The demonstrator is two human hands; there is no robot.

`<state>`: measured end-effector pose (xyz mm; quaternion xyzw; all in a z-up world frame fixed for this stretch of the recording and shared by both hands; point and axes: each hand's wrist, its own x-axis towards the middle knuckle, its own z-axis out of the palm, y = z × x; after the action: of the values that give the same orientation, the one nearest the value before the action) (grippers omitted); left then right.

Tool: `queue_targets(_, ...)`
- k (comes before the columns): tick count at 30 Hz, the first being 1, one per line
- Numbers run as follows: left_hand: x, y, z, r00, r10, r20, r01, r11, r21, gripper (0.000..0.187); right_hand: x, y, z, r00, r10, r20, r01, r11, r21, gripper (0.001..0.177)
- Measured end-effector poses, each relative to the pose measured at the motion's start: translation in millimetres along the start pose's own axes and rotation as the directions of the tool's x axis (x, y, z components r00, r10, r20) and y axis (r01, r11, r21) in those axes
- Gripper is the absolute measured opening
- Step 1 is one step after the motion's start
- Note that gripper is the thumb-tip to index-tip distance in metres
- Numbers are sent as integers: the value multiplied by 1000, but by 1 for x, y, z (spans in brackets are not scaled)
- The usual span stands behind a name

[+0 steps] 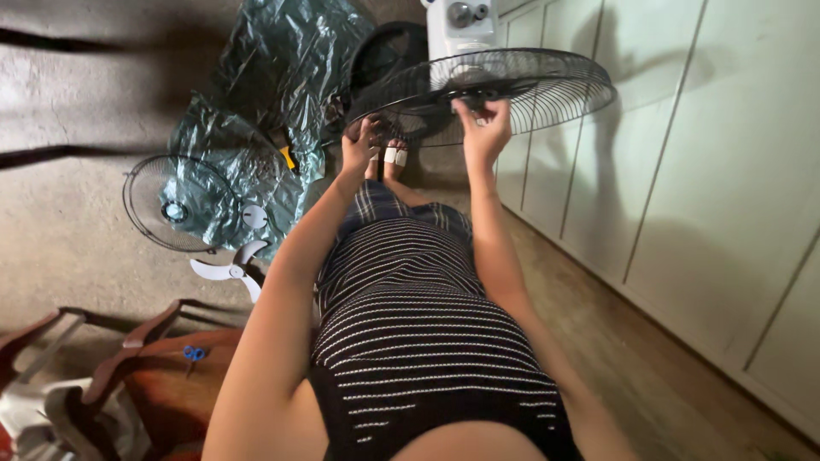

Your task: The person assembles an electric fan by attaching the front grille, fan blades, and rear cap to the motor housing. They secure each component by hand, aligning and tightening the parts in sequence.

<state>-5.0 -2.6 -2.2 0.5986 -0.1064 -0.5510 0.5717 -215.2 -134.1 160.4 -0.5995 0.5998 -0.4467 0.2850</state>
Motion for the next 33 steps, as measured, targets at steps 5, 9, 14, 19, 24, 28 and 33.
queue_targets(5,2,-4,10,995,-54,-84,35,975,-217,31,-4,61,4,804,553,217,-581,655,483,42)
queue_targets(9,6,-5,20,984,-69,-163,55,995,-87,42,0,85,-5,545,565,619,-817,189,545,51)
queue_targets(14,10,-3,34,949,-69,-309,75,997,7,61,13,55,-14,316,544,777,-943,94,318,83)
queue_targets(19,7,-3,35,933,32,-359,26,988,155,62,1,22,-14,870,464,168,-491,851,188,55)
queue_targets(24,9,-1,31,941,-92,-325,123,990,75,66,1,19,-11,972,127,200,-126,992,-19,48)
queue_targets(28,13,1,29,951,-118,-286,135,990,43,58,4,10,-19,582,618,528,-805,529,268,61)
queue_targets(33,14,0,21,998,-9,-63,-5,975,-221,39,-16,0,-10,900,416,129,-427,901,75,58)
